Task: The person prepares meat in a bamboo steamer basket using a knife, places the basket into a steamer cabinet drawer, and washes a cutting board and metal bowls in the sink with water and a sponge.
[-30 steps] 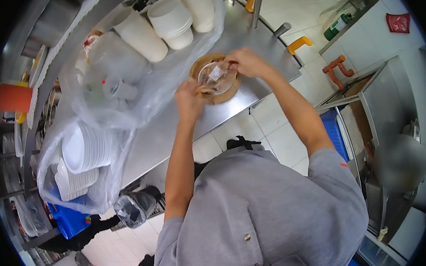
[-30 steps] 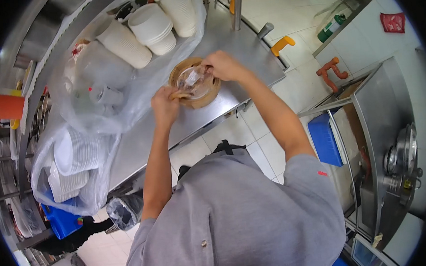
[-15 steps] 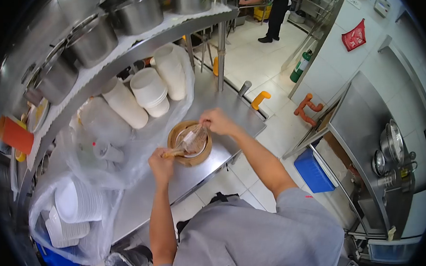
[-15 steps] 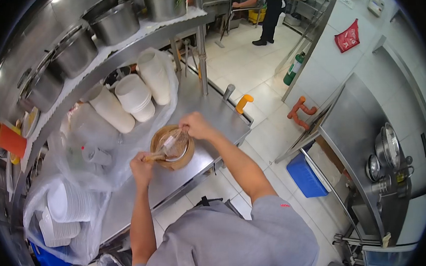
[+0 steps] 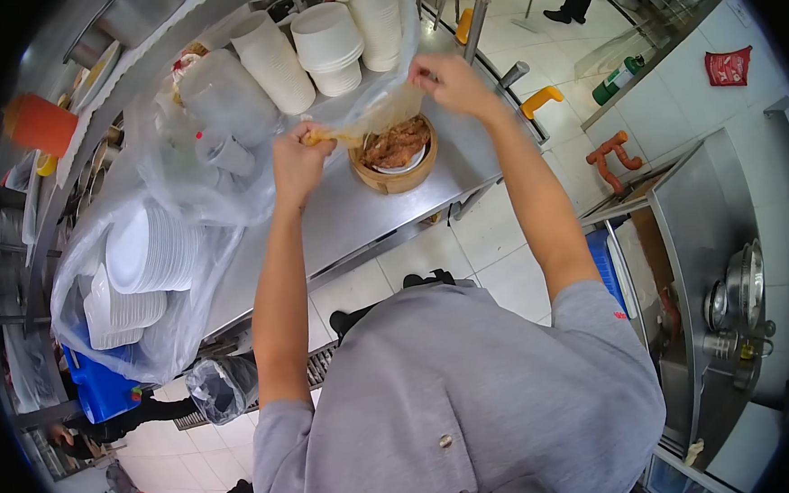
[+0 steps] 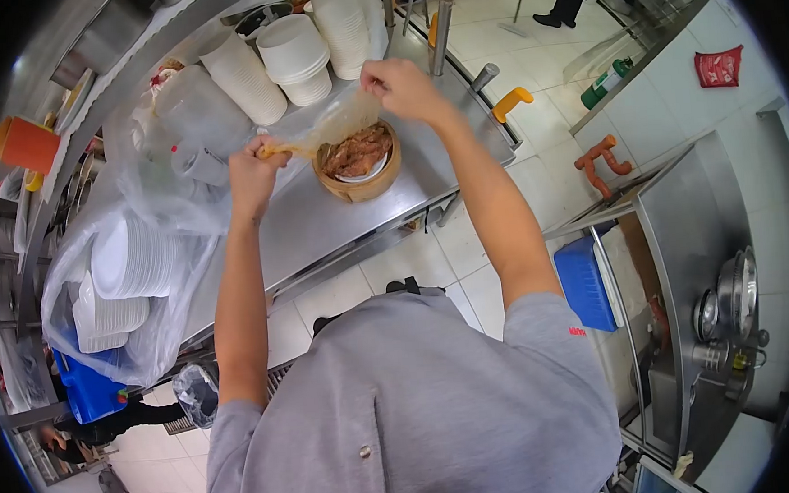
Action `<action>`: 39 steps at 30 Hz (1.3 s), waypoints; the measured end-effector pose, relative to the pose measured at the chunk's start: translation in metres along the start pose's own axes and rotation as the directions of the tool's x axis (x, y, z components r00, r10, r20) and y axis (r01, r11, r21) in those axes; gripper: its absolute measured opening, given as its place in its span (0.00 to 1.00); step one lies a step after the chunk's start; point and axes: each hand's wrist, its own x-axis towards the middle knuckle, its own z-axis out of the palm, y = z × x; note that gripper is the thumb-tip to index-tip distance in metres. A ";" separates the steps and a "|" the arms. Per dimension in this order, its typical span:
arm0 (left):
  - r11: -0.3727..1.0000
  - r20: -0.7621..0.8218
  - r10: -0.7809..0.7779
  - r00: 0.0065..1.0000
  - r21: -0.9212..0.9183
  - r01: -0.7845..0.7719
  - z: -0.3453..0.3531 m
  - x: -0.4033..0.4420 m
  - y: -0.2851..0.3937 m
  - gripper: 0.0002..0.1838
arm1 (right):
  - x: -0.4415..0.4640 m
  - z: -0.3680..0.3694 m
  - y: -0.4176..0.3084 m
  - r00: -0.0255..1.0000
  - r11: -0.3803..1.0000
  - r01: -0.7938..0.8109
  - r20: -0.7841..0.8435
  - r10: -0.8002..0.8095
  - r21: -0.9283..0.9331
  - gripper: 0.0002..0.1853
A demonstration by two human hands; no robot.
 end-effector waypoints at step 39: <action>0.433 -0.482 -0.876 -0.001 -0.788 0.438 -0.323 -0.579 -0.381 0.45 | 0.188 0.097 -0.348 0.893 0.897 0.384 0.158 -0.421 0.218 0.09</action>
